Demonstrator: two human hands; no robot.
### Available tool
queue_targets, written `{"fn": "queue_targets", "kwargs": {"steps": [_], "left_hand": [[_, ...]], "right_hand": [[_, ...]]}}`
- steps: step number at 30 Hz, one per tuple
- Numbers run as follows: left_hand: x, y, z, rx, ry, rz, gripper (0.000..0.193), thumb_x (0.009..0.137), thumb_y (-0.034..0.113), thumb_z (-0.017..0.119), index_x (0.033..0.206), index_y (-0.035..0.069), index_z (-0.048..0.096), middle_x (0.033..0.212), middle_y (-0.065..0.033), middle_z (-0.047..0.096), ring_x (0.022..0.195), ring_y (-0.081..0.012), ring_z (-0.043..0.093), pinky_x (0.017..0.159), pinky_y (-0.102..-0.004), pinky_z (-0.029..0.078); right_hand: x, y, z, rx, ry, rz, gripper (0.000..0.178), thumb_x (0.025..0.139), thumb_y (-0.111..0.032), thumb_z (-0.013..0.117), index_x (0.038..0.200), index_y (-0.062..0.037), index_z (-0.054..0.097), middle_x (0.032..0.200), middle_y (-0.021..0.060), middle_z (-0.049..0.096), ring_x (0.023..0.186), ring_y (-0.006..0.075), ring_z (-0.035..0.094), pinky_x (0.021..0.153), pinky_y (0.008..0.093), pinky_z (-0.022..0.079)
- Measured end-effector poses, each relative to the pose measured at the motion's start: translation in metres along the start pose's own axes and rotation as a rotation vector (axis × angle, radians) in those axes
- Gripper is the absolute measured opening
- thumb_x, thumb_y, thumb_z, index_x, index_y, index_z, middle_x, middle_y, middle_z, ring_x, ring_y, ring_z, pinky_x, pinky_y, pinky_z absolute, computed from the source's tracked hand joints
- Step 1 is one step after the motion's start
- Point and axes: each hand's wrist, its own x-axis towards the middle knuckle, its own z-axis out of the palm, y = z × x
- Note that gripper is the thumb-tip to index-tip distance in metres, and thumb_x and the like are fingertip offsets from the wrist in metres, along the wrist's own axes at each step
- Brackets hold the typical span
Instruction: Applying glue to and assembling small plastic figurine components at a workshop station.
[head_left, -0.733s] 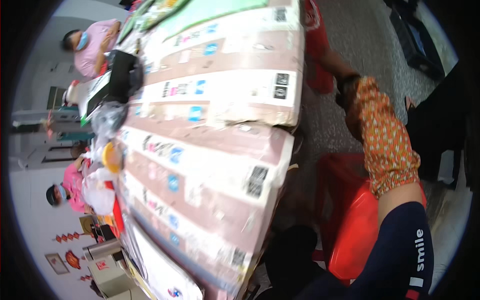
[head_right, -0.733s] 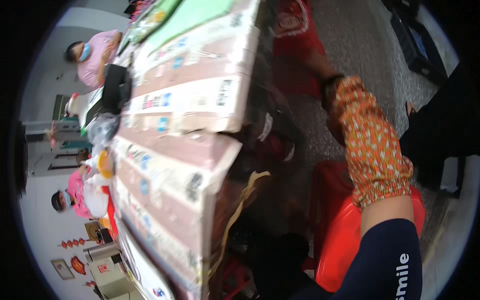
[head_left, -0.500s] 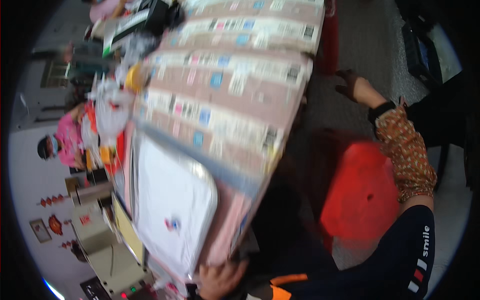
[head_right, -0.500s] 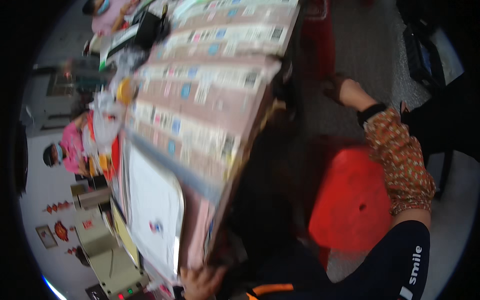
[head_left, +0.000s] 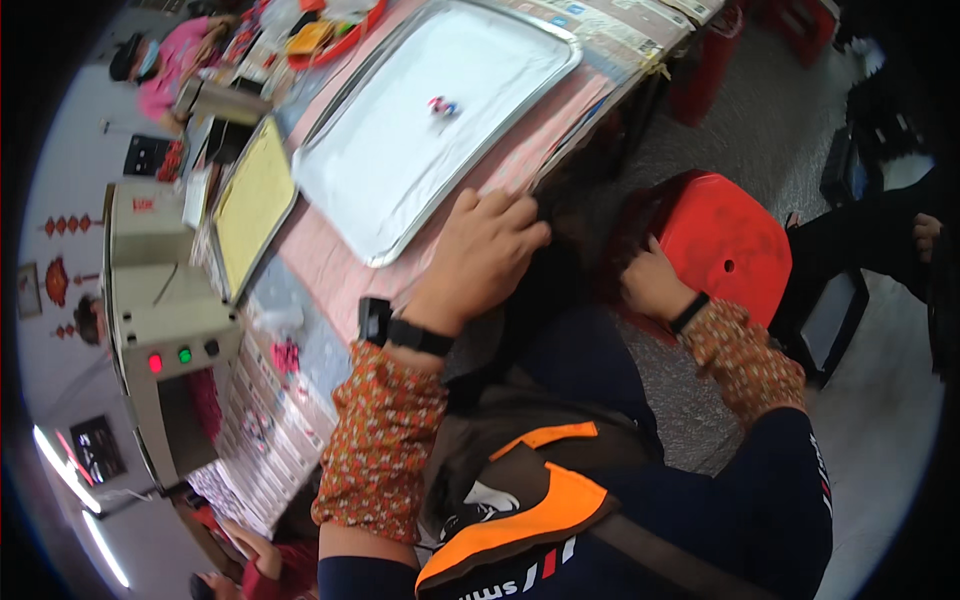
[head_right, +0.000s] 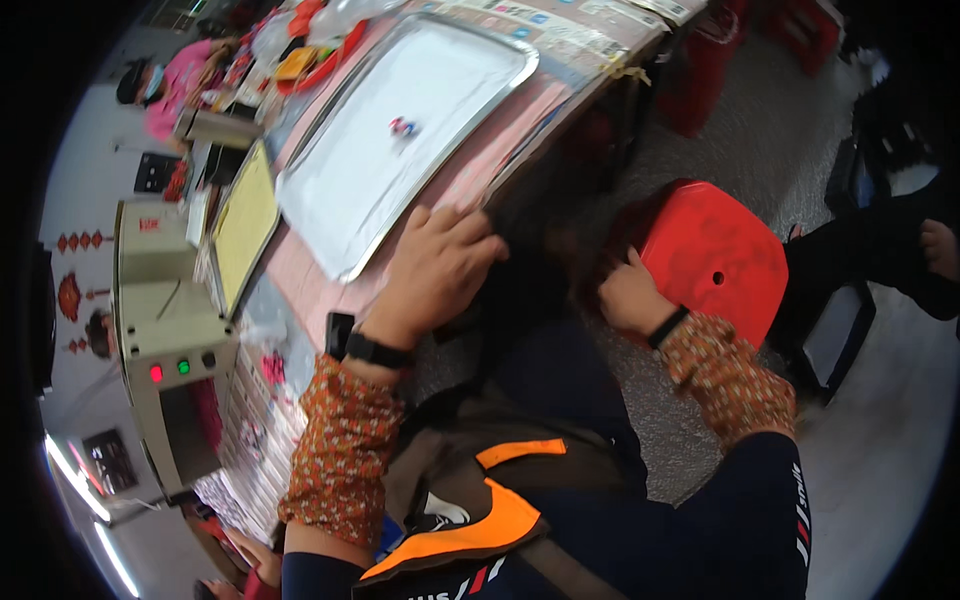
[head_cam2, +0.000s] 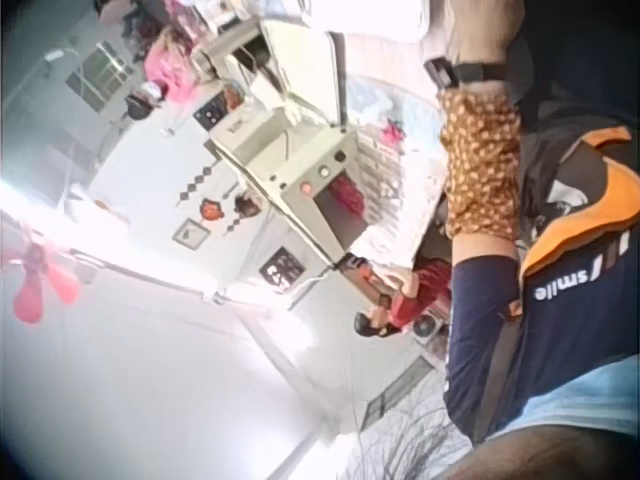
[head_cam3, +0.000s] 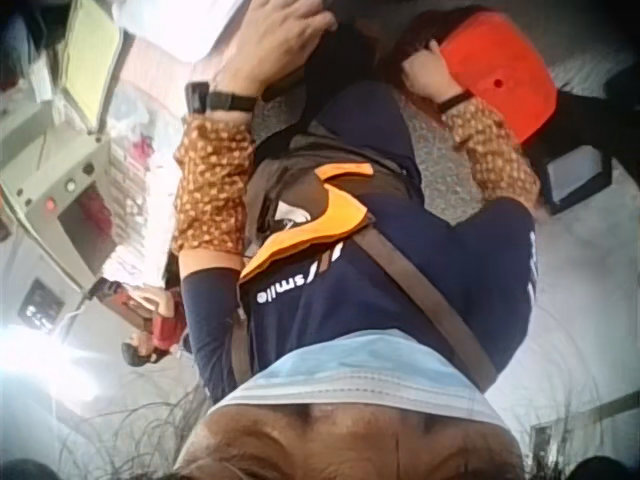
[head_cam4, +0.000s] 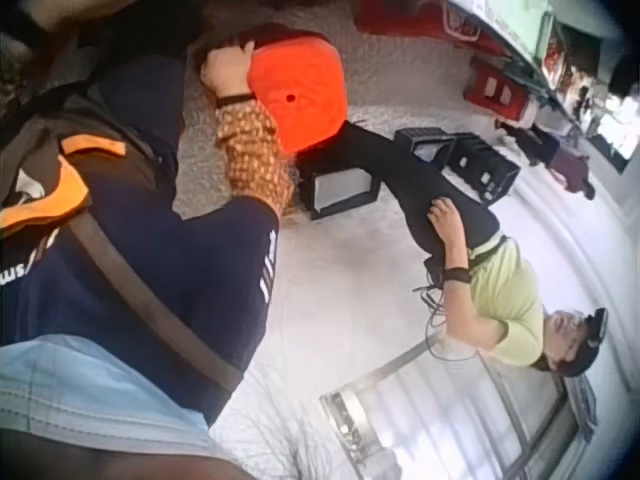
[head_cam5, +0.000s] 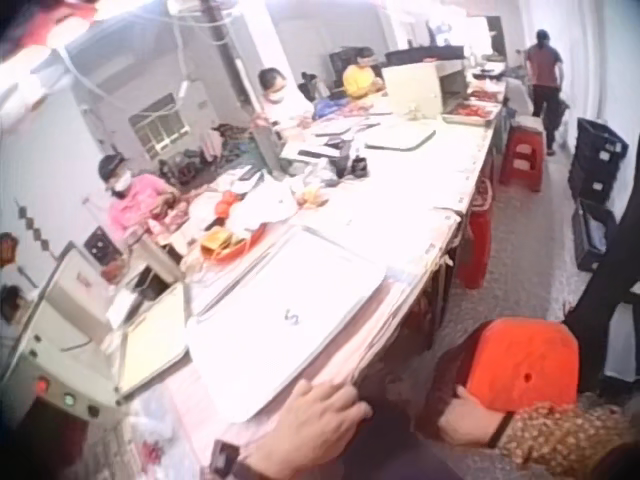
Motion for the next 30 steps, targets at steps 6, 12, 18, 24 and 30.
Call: {"fn": "queue_targets", "kwargs": {"steps": [6, 12, 18, 24, 30], "left_hand": [[-0.11, 0.063, -0.012, -0.205, 0.039, -0.057, 0.018, 0.083, 0.015, 0.064, 0.1, 0.016, 0.065, 0.103, -0.0026, 0.062, 0.097, -0.0231, 0.057, 0.08, -0.0368, 0.043], [-0.292, 0.109, -0.01, -0.363, -0.123, -0.258, 0.028, 0.083, 0.014, 0.065, 0.11, 0.017, 0.065, 0.106, -0.0024, 0.064, 0.099, -0.0235, 0.059, 0.083, -0.0366, 0.044], [-0.45, 0.164, -0.027, -0.371, 0.008, -0.964, 0.02, 0.08, 0.004, 0.065, 0.098, 0.012, 0.069, 0.097, -0.0093, 0.065, 0.091, -0.0319, 0.059, 0.079, -0.0422, 0.046], [-0.465, 0.191, -0.049, -0.397, 0.16, -1.117, 0.013, 0.094, 0.004, 0.059, 0.103, 0.008, 0.068, 0.102, -0.0121, 0.068, 0.101, -0.0332, 0.062, 0.089, -0.0407, 0.048], [-0.432, 0.16, -0.036, -0.412, 0.137, -1.092, 0.015, 0.09, 0.001, 0.06, 0.101, 0.009, 0.069, 0.103, -0.0117, 0.067, 0.1, -0.0326, 0.06, 0.089, -0.0404, 0.046]], "right_hand": [[0.06, -0.028, 0.061, -0.408, -0.245, 0.028, 0.051, 0.084, -0.043, 0.062, 0.123, -0.0118, 0.069, 0.132, 0.0135, 0.062, 0.127, 0.032, 0.054, 0.108, 0.0575, 0.035], [0.068, -0.057, -0.026, -0.552, -0.58, 0.161, 0.055, 0.096, -0.047, 0.051, 0.138, -0.0132, 0.057, 0.136, 0.0114, 0.06, 0.126, 0.0314, 0.055, 0.105, 0.0531, 0.04], [0.13, -0.045, 0.018, -0.48, -0.513, 0.164, 0.053, 0.095, -0.047, 0.053, 0.136, -0.0135, 0.059, 0.133, 0.0119, 0.06, 0.124, 0.0318, 0.055, 0.105, 0.0536, 0.04], [0.121, -0.043, 0.033, -0.414, -0.49, 0.164, 0.052, 0.094, -0.046, 0.055, 0.134, -0.0139, 0.06, 0.131, 0.0123, 0.061, 0.123, 0.0321, 0.055, 0.104, 0.0541, 0.04], [0.144, -0.03, 0.03, -0.416, -0.384, 0.14, 0.05, 0.093, -0.046, 0.057, 0.132, -0.0142, 0.061, 0.128, 0.0127, 0.062, 0.121, 0.0325, 0.056, 0.104, 0.0546, 0.04]]}}
